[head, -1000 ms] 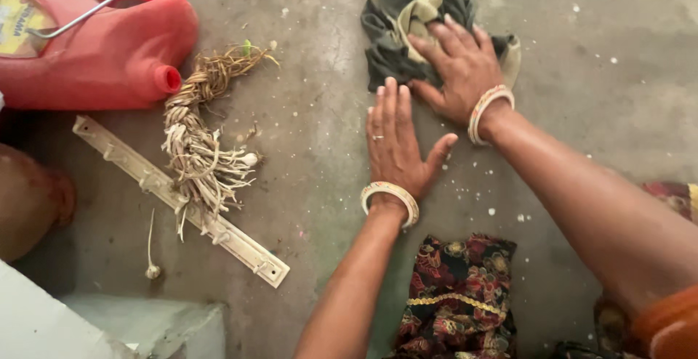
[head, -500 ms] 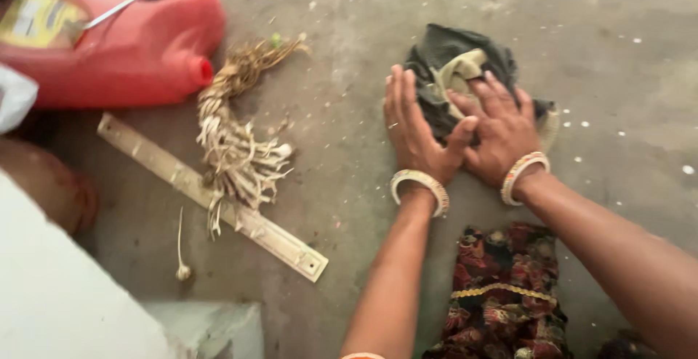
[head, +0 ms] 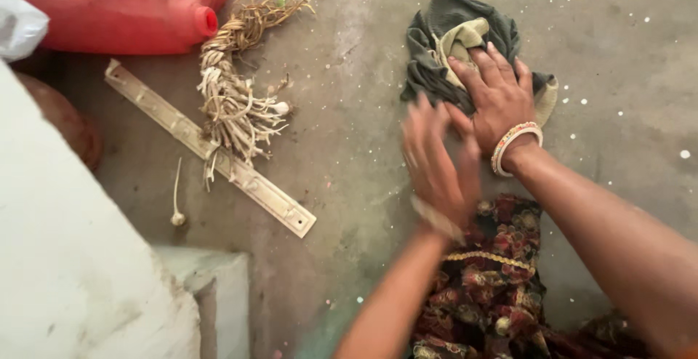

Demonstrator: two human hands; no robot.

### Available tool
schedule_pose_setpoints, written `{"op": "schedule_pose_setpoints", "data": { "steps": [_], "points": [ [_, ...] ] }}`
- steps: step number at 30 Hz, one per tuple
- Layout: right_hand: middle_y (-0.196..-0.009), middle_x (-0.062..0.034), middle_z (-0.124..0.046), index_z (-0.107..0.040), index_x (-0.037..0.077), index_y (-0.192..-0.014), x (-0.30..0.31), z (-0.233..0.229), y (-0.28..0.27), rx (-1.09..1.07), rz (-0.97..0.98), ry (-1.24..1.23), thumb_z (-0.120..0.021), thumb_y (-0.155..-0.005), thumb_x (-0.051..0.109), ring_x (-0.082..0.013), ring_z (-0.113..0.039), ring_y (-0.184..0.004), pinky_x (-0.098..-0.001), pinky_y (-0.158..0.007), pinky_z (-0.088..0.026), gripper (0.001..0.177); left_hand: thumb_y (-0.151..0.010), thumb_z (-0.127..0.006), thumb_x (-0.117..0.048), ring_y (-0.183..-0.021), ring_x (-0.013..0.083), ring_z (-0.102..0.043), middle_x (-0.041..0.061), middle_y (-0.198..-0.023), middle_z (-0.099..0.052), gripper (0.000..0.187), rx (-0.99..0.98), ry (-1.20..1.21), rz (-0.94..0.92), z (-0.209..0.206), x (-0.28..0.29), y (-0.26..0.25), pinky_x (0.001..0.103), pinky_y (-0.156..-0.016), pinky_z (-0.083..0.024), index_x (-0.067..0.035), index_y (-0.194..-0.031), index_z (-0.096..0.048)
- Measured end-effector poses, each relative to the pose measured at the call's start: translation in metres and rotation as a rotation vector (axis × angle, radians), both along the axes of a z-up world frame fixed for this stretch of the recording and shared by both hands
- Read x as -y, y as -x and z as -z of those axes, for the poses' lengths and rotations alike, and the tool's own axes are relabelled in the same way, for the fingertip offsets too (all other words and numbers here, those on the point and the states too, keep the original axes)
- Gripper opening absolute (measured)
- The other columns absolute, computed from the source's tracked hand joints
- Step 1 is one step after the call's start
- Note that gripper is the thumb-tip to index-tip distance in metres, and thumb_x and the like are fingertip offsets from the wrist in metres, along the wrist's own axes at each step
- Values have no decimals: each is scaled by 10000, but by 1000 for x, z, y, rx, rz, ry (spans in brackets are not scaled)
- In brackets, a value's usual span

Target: The person cleans a stone floor and marble stairs by hand using a cloth. They wipe different sections of the floor and individual steps, occasionally rinsing and wringing out the cloth in a metal bucket of water.

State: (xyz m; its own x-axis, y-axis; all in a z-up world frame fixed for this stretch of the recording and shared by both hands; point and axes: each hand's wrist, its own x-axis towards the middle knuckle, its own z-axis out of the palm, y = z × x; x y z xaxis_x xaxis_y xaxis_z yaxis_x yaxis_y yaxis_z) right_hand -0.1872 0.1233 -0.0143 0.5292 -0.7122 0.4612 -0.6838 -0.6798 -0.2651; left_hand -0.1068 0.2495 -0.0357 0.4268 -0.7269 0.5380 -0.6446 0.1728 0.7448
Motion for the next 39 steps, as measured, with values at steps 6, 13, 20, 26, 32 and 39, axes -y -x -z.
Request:
{"op": "schedule_pose_setpoints", "data": {
  "steps": [6,13,20,26,32,39],
  "points": [
    [-1565,-205,-472,-497,188,-1550,-29,1,2,-82,-83,-6,-683,-926,445,-393,-367,-1514,-616,-1201,-244,700,-1180,-449,-180,-975,380,-694,180,-971,-704,329,-75,-810,732,95,-181,150,482,-952,-577,-19,-1003,-675],
    [-1574,-96,-421,-425,286,-1521,-126,-4,-30,-318,-814,-139,-738,-725,412,-319,-296,-1473,-651,-1174,-128,865,-1135,-558,-184,-1109,322,-620,143,-1161,-643,144,-102,-294,498,-2,-214,50,445,-1057,-508,-58,-1168,-620],
    [-1532,-118,-485,-539,238,-1435,-28,12,-71,-228,-568,-18,-721,-767,455,-322,-353,-1480,-587,-1219,-157,725,-1089,-622,-284,-1439,323,-468,158,-1503,-498,478,179,-189,159,-54,-111,7,488,-1284,-373,-63,-1495,-502],
    [-1590,-260,-464,-550,136,-1539,51,40,48,-69,97,25,-677,-960,461,-414,-370,-1510,-607,-1210,-206,677,-951,-619,-458,-1580,364,-209,203,-1687,-263,839,512,-510,143,-30,-70,-22,544,-1273,-158,14,-1579,-323],
    [-1324,-212,-586,-586,20,-1308,10,114,280,11,642,64,-630,-972,330,-406,-536,-1298,-576,-1108,-395,459,-921,-637,-510,-1564,336,-216,195,-1667,-269,877,502,-421,147,-20,-30,-7,542,-1258,-164,10,-1561,-338],
    [-1209,-250,-700,-650,14,-1298,-91,186,395,335,1449,-196,-547,-1085,457,-443,-655,-1095,-550,-921,-501,503,-923,-610,-561,-1512,351,-273,223,-1614,-306,871,655,-386,325,-29,-80,64,532,-1219,-218,37,-1511,-373]
  ]
}}
